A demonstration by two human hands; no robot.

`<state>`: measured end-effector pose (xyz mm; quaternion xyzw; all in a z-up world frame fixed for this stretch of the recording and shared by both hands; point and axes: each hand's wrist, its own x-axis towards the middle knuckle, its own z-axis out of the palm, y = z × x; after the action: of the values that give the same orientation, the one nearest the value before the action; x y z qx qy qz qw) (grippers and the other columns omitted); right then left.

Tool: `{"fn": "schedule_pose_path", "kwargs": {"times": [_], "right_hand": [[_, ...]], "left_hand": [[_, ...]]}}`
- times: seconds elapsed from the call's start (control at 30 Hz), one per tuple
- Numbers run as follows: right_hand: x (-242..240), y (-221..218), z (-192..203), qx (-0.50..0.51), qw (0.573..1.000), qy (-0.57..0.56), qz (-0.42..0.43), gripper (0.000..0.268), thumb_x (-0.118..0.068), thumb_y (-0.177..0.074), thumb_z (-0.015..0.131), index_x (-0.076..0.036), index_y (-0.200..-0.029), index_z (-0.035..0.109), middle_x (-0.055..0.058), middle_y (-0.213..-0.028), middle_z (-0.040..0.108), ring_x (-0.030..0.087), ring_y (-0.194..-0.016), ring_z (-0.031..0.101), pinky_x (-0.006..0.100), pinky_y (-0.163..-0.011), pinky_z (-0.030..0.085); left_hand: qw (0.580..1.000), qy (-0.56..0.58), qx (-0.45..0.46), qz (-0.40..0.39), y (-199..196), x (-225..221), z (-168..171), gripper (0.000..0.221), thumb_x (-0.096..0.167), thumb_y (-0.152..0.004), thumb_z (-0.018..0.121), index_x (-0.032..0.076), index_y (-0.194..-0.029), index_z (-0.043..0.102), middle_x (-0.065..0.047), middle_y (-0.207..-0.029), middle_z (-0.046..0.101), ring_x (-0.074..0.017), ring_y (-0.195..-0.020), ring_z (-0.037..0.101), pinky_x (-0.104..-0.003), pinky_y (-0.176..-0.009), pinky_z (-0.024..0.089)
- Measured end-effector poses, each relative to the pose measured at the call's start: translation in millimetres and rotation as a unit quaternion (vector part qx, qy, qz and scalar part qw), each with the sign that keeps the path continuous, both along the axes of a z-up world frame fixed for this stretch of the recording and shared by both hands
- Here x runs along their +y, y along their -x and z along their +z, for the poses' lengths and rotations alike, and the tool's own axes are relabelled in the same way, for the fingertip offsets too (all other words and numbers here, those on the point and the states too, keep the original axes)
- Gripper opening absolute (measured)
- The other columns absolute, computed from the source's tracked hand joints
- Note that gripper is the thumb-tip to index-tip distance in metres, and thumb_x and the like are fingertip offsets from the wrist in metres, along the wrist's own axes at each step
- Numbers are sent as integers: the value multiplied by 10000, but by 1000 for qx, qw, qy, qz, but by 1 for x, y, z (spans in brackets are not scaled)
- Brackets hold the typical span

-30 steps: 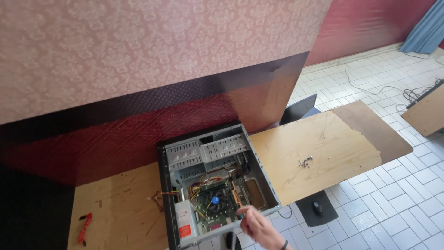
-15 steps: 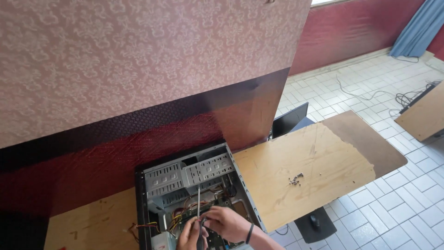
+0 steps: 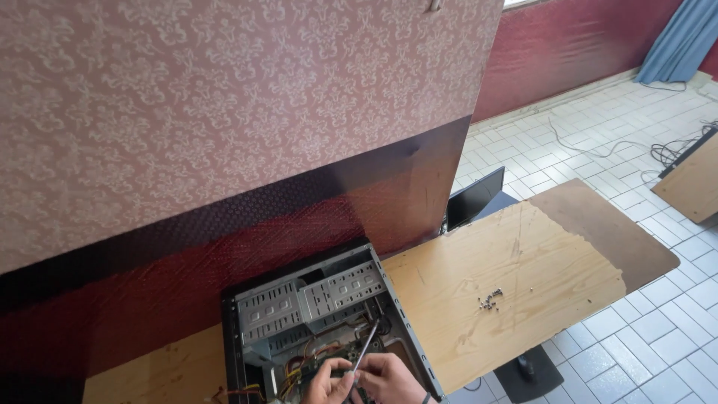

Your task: Connecting and organizing internal power and data cables within a computer chassis

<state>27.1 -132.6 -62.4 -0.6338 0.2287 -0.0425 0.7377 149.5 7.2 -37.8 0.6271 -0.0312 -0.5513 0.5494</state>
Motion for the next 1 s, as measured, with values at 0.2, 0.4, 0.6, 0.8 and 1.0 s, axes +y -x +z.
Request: {"fn": "schedule_pose_path", "kwargs": {"times": [0.2,0.4,0.6,0.8,1.0], "right_hand": [[-5,-7,-8,-28,991,-101,-78,74,-23,-997,679,7,-933,702,82,-552,601,126,-445,569,242,-418,456],[-15,1,27,32,958,-276,-76,400,40,-823,623,89,-1204,731,183,-733,660,210,-617,586,267,-594,415],[7,-17,-5,-62,967,-196,-152,372,-3,-842,797,41,-1203,721,130,-981,755,173,-620,644,270,-572,559],[8,-29,9,-81,942,-302,-117,389,40,-905,731,90,-1288,684,232,-1009,792,241,-675,678,338,-656,595],[1,-35,19,-161,970,-181,31,571,-203,-945,717,-1,-1435,506,151,-1247,725,140,-895,676,265,-799,567]], "left_hand": [[993,39,-65,-92,-13,-14,5,470,352,-869,769,77,-1217,612,-147,-749,748,-170,-537,587,-255,-560,418],[984,-16,-165,-64,-1,-26,-2,466,440,-844,745,155,-1211,716,-70,-800,803,-168,-677,706,-260,-687,506],[978,91,-174,68,-8,-6,-47,433,272,-844,779,81,-1227,711,-129,-743,786,-204,-484,611,-305,-474,483],[995,3,-71,73,-14,1,-3,456,205,-885,742,54,-1315,711,-260,-907,838,-363,-810,819,-348,-703,538],[973,-58,-202,93,-7,-3,12,433,222,-907,743,195,-1337,784,-118,-829,845,-208,-565,722,-276,-574,579]]}}
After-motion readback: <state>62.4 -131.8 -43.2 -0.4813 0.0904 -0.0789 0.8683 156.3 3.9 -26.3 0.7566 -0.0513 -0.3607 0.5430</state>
